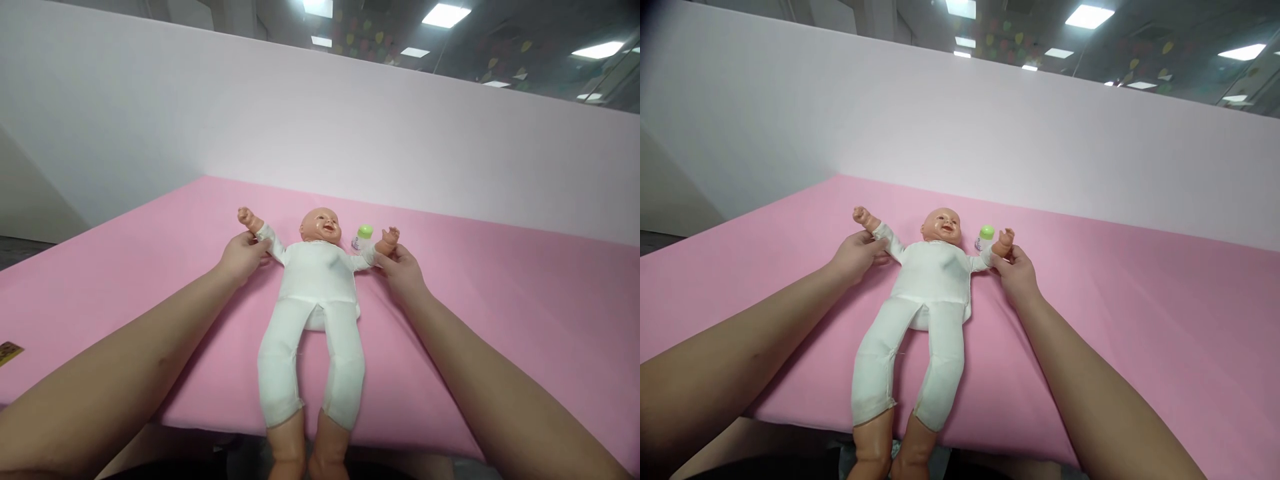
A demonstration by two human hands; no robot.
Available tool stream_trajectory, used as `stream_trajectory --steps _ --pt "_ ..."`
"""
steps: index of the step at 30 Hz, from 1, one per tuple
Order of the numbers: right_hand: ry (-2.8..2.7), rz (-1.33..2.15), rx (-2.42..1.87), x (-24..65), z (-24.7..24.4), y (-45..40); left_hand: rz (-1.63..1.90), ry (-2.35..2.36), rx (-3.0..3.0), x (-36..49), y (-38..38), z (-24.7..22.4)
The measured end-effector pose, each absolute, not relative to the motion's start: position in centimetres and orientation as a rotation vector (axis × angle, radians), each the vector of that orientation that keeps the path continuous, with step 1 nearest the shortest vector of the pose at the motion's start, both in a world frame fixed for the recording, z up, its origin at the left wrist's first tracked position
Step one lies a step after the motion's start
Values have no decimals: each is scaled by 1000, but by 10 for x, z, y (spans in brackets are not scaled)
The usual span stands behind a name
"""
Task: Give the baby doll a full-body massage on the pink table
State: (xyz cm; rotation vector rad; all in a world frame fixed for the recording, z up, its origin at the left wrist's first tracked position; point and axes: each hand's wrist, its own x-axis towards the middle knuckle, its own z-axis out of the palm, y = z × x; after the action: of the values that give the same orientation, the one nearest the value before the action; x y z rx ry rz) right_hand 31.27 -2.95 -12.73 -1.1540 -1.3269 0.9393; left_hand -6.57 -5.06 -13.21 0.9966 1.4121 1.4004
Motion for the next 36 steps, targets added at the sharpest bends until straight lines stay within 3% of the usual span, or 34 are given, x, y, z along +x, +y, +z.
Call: stream_trajectory --steps 12,31,36 --pt "-1184 1206 -1490 347 -144 2 1285 1287 794 -77 -37 -137" --pt "-902 1326 -1406 361 -152 16 1400 1143 400 -72 -31 -137" --pt "-966 1415 -1168 357 -152 11 1303 1175 448 -74 -31 -139"
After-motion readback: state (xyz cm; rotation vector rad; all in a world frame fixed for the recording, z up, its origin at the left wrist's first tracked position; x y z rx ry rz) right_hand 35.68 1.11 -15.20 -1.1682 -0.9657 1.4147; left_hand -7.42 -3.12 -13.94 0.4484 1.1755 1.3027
